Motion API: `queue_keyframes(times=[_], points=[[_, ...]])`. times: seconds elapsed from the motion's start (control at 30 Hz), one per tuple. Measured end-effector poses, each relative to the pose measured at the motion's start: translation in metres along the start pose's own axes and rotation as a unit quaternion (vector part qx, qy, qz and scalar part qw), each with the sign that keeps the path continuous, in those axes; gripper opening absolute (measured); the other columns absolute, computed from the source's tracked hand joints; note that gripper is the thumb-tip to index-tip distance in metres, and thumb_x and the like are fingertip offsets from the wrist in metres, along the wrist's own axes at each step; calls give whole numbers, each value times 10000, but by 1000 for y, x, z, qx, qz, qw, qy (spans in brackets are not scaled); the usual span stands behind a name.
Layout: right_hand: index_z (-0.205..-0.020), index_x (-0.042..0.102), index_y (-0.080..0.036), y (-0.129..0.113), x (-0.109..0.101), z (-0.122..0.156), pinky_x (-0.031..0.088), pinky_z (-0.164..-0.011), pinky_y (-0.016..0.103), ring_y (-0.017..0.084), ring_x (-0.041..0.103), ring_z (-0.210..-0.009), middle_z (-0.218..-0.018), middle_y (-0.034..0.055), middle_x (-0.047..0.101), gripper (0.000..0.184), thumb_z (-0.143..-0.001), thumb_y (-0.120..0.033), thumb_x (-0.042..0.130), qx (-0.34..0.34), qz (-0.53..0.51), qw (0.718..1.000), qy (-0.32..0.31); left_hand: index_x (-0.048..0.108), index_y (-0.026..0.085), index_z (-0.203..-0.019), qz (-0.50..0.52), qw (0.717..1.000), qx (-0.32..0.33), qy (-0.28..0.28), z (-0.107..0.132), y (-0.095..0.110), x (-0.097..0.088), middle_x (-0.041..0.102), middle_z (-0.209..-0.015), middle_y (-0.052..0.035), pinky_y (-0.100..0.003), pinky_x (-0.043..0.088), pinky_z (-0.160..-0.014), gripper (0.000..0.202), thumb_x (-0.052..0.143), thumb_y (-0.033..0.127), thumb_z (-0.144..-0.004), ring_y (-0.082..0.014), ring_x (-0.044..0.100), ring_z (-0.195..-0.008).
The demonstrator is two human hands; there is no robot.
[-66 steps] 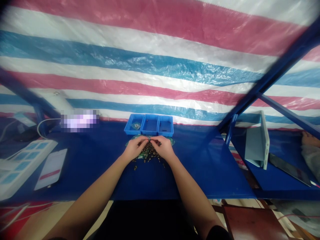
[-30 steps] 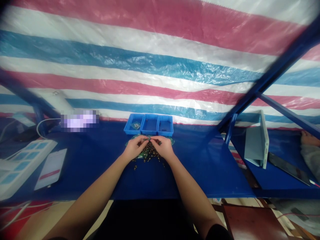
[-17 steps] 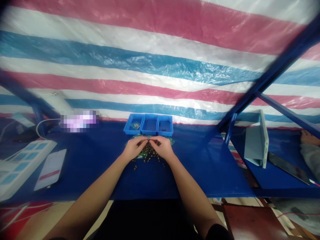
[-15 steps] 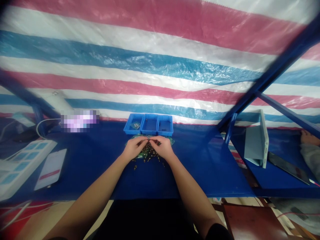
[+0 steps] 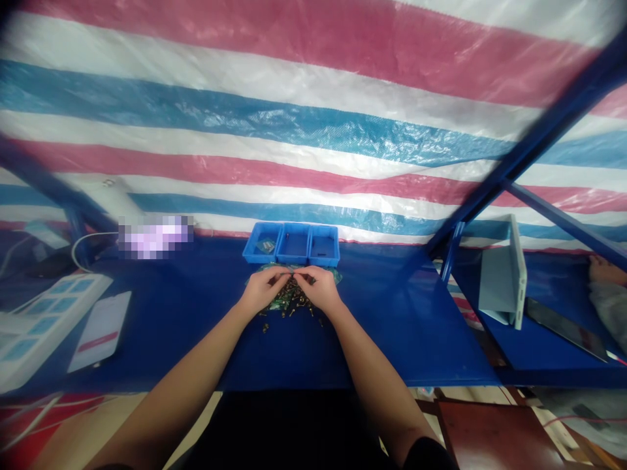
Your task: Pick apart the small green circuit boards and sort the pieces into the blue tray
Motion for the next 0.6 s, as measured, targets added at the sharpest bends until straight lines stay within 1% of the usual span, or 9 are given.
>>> queue_keyframes(times=[0.1, 0.27, 0.37, 0.43, 0.53, 0.6], points=[[-917, 753, -216, -1, -1, 0, 565, -669, 279, 159, 665, -672, -848, 37, 744, 159, -834, -301, 646, 3, 1, 1000, 1, 682, 220, -1021, 10, 1000, 4, 0, 0, 0, 1, 719, -887, -12, -232, 501, -674, 232, 525, 368, -934, -120, 635, -672], [-944, 746, -218, -2, 0, 0, 565, -673, 280, 158, 661, -670, -860, 34, 743, 168, -829, -296, 652, -2, -2, 1000, -3, 666, 225, -1038, 11, 1000, -4, -6, 1, 1, 0, 720, -861, -11, -239, 505, -656, 249, 509, 391, -939, -132, 639, -656], [-941, 746, -221, 0, 0, 0, 564, -683, 282, 161, 665, -685, -865, 35, 744, 163, -836, -296, 647, -5, 2, 1000, -5, 670, 226, -1028, 11, 1000, -7, -4, 1, 0, 1, 722, -909, -20, -246, 510, -680, 249, 509, 394, -938, -141, 649, -697], [-940, 747, -220, 1, 0, 0, 564, -683, 282, 162, 667, -689, -863, 36, 744, 163, -840, -294, 641, -5, 2, 1000, -2, 668, 227, -1044, 7, 1000, -11, -3, 1, 0, 1, 711, -851, -10, -240, 501, -664, 250, 516, 394, -936, -133, 636, -671], [-934, 747, -218, 1, 0, 0, 563, -676, 280, 163, 669, -691, -861, 37, 744, 163, -841, -295, 638, -3, 4, 1000, 1, 657, 222, -1090, 4, 1000, -12, -7, 0, 1, 0, 646, -686, 23, -224, 477, -617, 263, 532, 389, -930, -115, 586, -586], [-934, 747, -218, 1, 0, 1, 563, -672, 280, 163, 669, -688, -855, 36, 743, 164, -841, -298, 637, -1, 5, 1000, 0, 662, 216, -1078, 7, 1000, -5, -3, -1, 1, 0, 631, -671, 25, -221, 473, -617, 252, 536, 376, -929, -109, 574, -577]])
Point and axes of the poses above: each hand's wrist, its own z-axis away from the middle knuckle, its own x-axis out of the palm, y = z × x, the point moved 1 cm from there along -z, towards the middle knuckle
